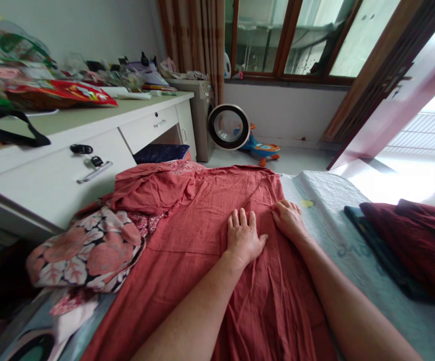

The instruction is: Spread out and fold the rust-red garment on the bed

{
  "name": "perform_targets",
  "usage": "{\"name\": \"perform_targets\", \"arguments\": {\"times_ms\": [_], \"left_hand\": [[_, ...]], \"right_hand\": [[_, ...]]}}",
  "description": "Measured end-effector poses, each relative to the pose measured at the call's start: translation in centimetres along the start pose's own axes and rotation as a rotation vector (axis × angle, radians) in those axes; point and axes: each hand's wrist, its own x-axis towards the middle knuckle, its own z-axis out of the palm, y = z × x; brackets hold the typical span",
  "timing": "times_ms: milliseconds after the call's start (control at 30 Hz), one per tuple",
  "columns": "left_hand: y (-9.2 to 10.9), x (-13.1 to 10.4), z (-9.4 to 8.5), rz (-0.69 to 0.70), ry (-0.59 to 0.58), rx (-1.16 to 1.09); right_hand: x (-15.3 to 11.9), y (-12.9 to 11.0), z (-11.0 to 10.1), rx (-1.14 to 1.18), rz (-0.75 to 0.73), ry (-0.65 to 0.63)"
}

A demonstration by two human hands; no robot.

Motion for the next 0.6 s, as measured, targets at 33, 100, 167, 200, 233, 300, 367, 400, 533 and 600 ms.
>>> {"name": "perform_targets", "arguments": {"times_ms": [33,100,167,200,233,300,367,400,533,600], "left_hand": [[0.0,0.0,0.0,0.0,0.0,0.0],[0.0,0.0,-0.1,0.002,-0.001,0.002],[0.0,0.0,-0.1,0.005,-0.002,0.005],[0.0,-0.1,-0.1,0.005,0.0,0.006],[0.0,-0.1,-0.1,0.005,0.001,0.007],[0.0,-0.1,-0.1,0.003,0.0,0.008],[0.0,0.0,-0.1,0.002,-0.005,0.007],[0.0,0.0,-0.1,0.001,-0.008,0.007],[0.0,0.0,-0.1,0.001,-0.008,0.006],[0.0,0.0,-0.1,0.001,-0.006,0.003]], "right_hand": [[0.0,0.0,0.0,-0.011,0.011,0.002],[-0.1,0.1,-0.2,-0.045,0.054,0.006],[-0.1,0.2,-0.3,-0.08,0.111,0.01],[-0.2,0.2,-0.4,-0.089,0.13,0.017],[-0.2,0.2,-0.5,-0.084,0.133,0.033],[-0.3,0.1,-0.7,-0.038,0.092,0.094],[-0.3,-0.2,-0.6,0.027,-0.003,0.137],[-0.4,-0.4,-0.5,0.052,-0.049,0.132],[-0.8,-1.0,0.2,0.055,-0.105,-0.068],[-0.9,-1.0,0.5,0.029,-0.075,-0.165]]}}
